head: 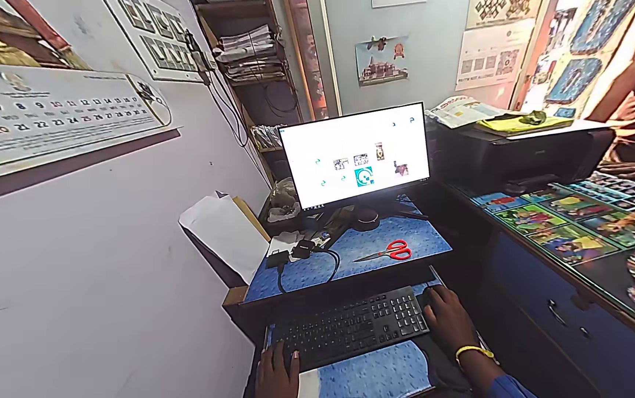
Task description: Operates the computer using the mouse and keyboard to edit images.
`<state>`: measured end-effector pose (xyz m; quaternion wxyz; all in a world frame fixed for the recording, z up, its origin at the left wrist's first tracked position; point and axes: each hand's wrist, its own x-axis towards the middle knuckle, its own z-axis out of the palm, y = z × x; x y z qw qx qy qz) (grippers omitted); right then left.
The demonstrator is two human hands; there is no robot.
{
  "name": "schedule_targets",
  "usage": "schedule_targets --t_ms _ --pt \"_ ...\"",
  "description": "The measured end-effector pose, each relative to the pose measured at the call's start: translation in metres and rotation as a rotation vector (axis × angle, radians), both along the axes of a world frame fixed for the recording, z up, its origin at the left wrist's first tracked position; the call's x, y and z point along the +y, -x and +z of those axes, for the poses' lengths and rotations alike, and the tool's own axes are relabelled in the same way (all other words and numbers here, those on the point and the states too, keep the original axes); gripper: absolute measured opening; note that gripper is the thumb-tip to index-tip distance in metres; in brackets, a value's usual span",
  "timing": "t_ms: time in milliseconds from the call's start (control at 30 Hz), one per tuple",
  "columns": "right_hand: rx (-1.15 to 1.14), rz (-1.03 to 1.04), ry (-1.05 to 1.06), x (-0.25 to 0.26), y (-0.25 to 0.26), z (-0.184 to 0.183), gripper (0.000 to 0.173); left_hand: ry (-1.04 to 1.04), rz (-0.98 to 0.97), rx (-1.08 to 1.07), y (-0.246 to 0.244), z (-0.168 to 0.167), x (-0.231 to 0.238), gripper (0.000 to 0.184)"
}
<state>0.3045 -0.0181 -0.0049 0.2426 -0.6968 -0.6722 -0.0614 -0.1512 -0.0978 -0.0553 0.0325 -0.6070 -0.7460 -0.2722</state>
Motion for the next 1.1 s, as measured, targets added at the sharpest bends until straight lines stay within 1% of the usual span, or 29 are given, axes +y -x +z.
schedule_targets --t_ms 267,433,667,767,867,1100 --pt "-0.007 0.0 0.014 -0.0005 0.0006 0.0025 0.04 -0.002 -0.001 0.014 0.0017 -0.0014 0.001 0.067" --pt "0.018 -0.009 0.035 -0.0008 0.0017 0.0046 0.045 -0.027 0.001 0.014 0.001 -0.0023 0.0006 0.067" --pt "-0.015 0.053 0.066 0.0003 0.0014 0.0016 0.046 -0.029 0.021 0.009 0.0007 -0.0044 0.0022 0.07" --pt "-0.028 0.102 -0.013 -0.0001 0.0018 0.0007 0.043 -0.031 0.031 0.002 -0.0004 -0.0043 0.0023 0.069" --pt "-0.014 0.084 0.017 -0.0034 0.0025 0.0044 0.042 -0.039 0.038 0.002 -0.0003 -0.0053 0.0044 0.069" --pt "-0.023 0.101 -0.041 -0.0033 0.0041 0.0042 0.041 -0.035 0.057 0.023 0.0002 -0.0076 0.0044 0.071"
